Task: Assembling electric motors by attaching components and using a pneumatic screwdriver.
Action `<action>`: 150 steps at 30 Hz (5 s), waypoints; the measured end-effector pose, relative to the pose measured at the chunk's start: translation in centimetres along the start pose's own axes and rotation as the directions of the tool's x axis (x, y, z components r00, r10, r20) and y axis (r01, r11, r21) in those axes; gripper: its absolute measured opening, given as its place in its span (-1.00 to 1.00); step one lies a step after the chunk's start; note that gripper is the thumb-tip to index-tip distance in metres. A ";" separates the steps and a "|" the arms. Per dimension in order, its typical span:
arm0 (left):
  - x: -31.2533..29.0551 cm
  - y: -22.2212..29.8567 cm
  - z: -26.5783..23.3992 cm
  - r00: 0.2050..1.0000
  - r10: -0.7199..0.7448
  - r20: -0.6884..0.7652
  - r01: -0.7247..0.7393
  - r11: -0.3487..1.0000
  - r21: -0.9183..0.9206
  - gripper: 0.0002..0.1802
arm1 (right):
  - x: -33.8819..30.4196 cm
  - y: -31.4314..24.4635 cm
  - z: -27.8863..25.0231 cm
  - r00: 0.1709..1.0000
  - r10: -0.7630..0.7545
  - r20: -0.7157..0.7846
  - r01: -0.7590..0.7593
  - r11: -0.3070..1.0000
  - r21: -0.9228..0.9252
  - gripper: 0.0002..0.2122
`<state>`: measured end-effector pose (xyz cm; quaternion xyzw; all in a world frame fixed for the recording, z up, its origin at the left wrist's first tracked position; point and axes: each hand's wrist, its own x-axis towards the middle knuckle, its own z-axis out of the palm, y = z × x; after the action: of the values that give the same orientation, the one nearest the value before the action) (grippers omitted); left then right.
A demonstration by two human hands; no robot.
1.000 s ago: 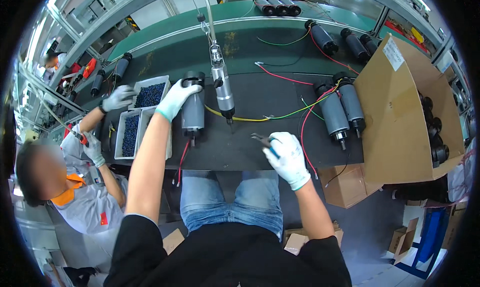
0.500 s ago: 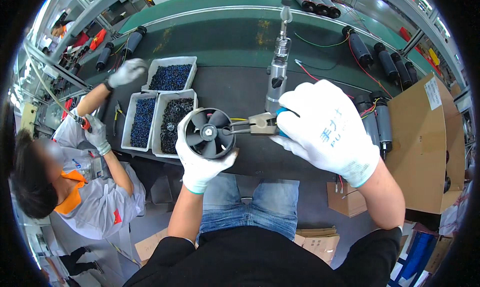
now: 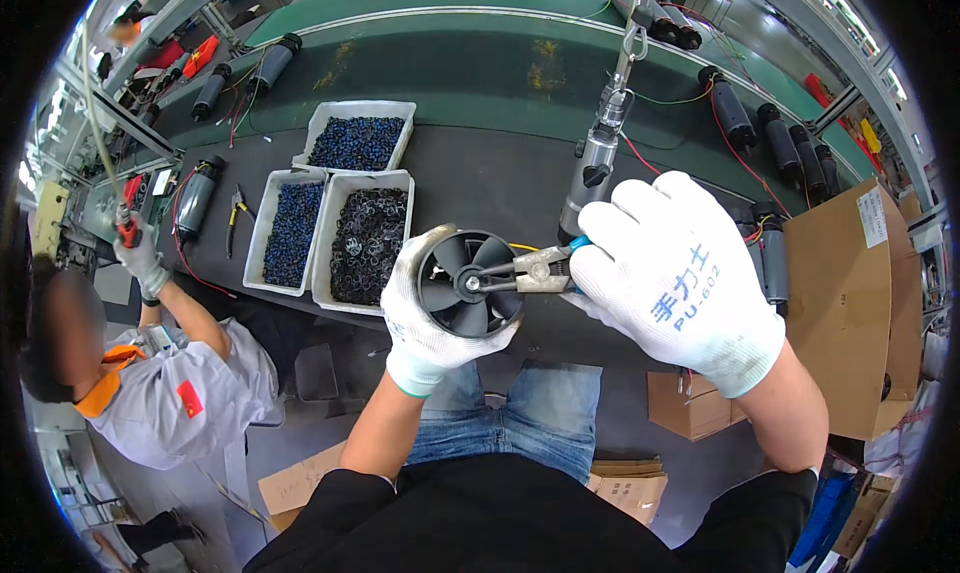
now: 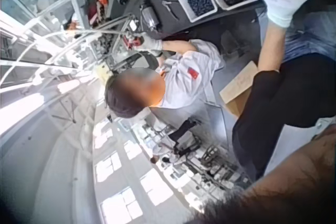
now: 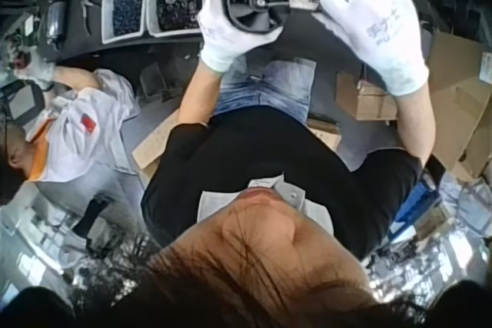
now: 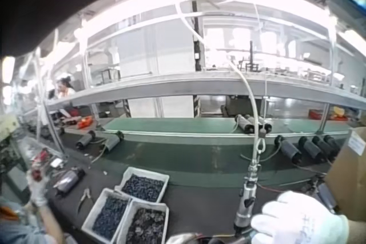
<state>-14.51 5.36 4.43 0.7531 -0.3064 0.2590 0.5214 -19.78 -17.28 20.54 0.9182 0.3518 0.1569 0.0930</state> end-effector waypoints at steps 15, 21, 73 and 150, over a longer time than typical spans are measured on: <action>-0.1 0.4 -0.1 1.000 -0.012 0.001 0.012 1.000 0.001 0.06 | -0.1 -0.3 -0.1 1.000 0.016 -0.015 -0.017 0.999 -0.034 -0.79; -0.5 0.7 0.0 0.999 -0.017 -0.028 0.018 0.999 0.027 0.06 | -0.2 -2.1 -1.1 0.990 0.127 0.055 -0.124 0.990 -0.066 -0.66; 19.1 -24.7 16.4 0.461 -0.376 0.804 -0.466 0.669 0.579 -0.35 | -11.8 -12.1 18.3 0.265 0.929 -0.259 -0.886 0.340 0.314 -0.73; -7.2 -1.6 -16.2 0.900 -0.402 -0.168 0.433 0.784 0.444 -0.73 | -15.9 -16.9 6.8 0.184 0.952 0.244 -0.709 -0.043 0.704 -0.80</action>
<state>-19.36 22.41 3.54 0.8970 -0.0430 0.2278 0.3765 -38.99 -15.96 5.89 0.8437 -0.2570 0.1808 -0.4353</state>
